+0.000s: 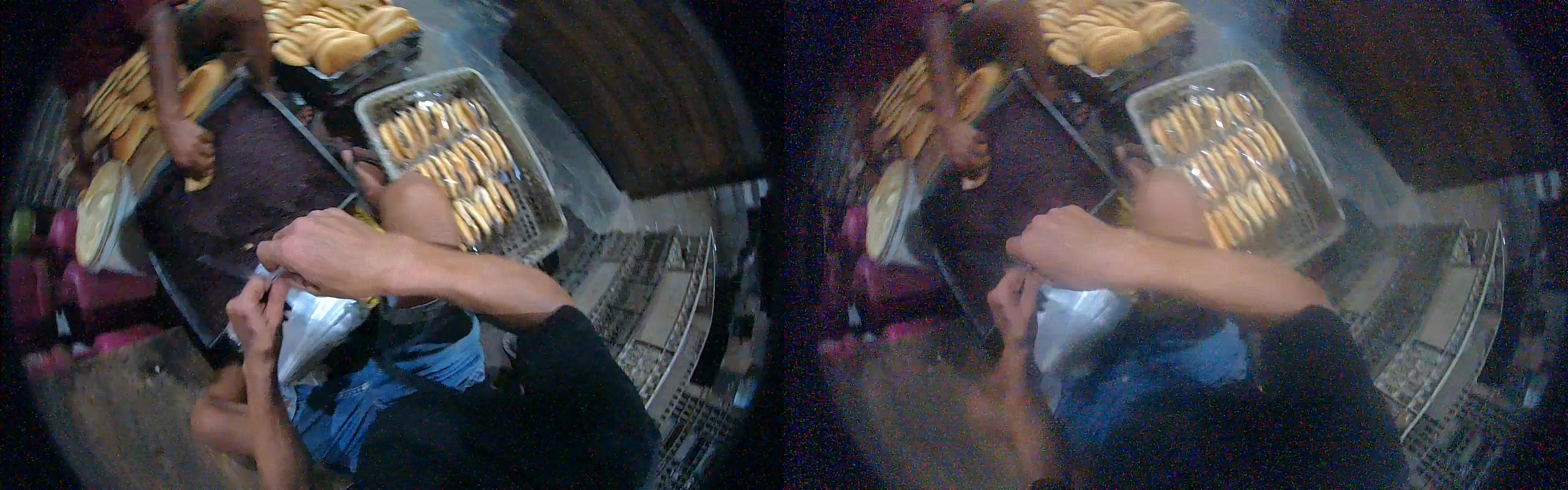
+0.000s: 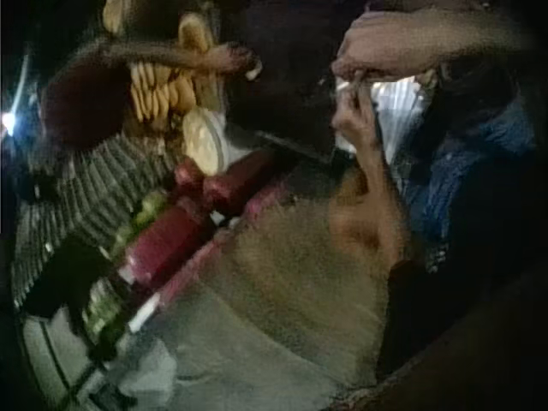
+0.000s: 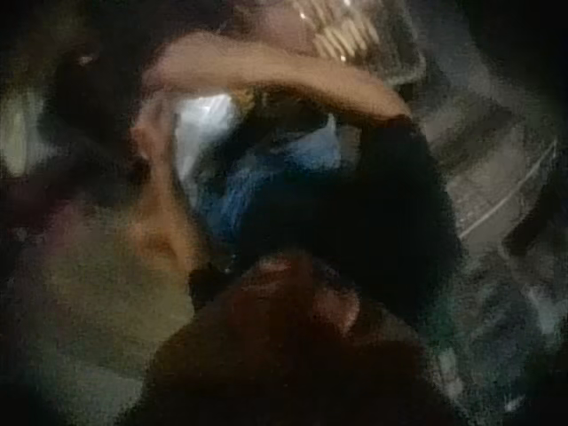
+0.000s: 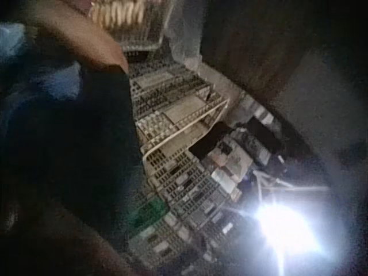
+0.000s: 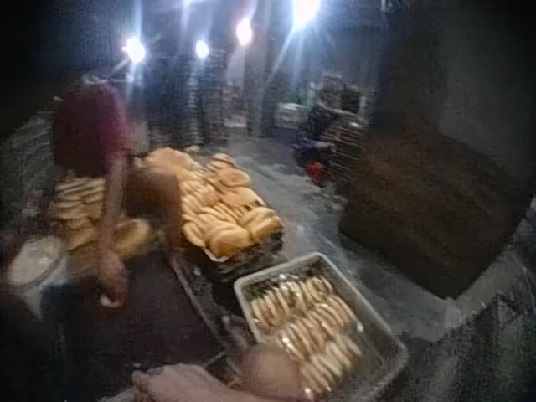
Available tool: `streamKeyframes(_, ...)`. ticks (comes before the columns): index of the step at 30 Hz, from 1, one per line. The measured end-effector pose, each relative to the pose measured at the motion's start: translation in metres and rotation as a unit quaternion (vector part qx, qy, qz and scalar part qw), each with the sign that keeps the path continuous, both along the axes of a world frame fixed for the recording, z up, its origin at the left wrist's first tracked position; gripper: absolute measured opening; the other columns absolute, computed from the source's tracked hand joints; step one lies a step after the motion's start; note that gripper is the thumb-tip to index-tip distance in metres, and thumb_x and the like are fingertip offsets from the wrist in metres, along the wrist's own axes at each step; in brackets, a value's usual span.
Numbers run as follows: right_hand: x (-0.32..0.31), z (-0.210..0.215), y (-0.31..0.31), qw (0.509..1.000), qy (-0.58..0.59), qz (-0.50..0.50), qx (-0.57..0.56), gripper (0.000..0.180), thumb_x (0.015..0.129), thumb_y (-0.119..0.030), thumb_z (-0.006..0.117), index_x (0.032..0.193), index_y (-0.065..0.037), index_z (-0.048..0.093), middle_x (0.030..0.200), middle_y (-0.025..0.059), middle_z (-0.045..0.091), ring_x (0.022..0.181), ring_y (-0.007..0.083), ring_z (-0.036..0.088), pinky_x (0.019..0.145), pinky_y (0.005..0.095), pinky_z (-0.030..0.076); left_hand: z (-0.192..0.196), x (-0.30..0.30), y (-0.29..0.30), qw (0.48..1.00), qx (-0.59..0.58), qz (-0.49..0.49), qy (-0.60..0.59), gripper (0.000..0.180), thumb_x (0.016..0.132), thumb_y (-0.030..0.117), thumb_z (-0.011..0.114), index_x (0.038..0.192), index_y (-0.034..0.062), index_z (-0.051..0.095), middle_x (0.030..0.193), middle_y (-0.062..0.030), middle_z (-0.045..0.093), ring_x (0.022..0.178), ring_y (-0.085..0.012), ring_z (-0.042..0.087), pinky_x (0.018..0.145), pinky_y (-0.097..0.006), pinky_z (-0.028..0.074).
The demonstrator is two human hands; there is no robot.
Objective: The person scoops a dark granular filling from a tray into small buns using a plastic scoop and places the filled buns into a basket. The person repeats this process for multiple buns.
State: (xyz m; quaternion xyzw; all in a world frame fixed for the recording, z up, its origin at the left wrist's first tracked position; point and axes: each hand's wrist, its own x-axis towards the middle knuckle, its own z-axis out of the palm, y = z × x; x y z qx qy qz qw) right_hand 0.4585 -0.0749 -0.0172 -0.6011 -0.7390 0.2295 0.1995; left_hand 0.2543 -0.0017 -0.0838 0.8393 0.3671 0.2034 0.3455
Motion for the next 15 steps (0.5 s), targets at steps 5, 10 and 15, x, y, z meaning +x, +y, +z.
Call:
streamKeyframes(5,-0.029,-0.05,0.024,0.871,0.435,-0.211,0.086,0.012,0.097,-0.012,0.059,0.1,-0.001,0.055,0.09,0.007,0.063,0.082,0.016,0.067,0.061,0.0289,0.056,-0.048,-0.039,0.037,0.765,-0.615,0.046,-0.188,0.084,0.09,0.075,0.041,0.114,-0.0024,0.062,0.097,-0.0199,0.071,0.089,-0.0262,0.07,0.078,-0.037,0.056)
streamKeyframes(10,-0.063,-0.055,-0.002,0.747,0.568,-0.338,-0.072,0.013,0.095,-0.01,0.061,0.104,-0.003,0.053,0.09,0.0059,0.059,0.075,0.0148,0.067,0.058,0.0287,0.06,-0.039,-0.028,0.046,0.718,-0.436,0.211,-0.5,0.038,0.096,0.035,0.064,0.108,-0.0007,0.062,0.099,-0.0179,0.07,0.092,-0.0252,0.07,0.081,-0.039,0.058)
streamKeyframes(15,-0.083,-0.025,0.054,0.847,0.473,-0.242,-0.012,0.017,0.095,-0.012,0.062,0.106,-0.001,0.055,0.088,0.0065,0.062,0.073,0.0157,0.067,0.057,0.0251,0.054,0.007,-0.052,0.075,0.711,-0.273,0.345,-0.548,0.029,0.092,0.028,0.071,0.097,0.0002,0.065,0.091,-0.0128,0.068,0.082,-0.0196,0.069,0.074,-0.035,0.061)
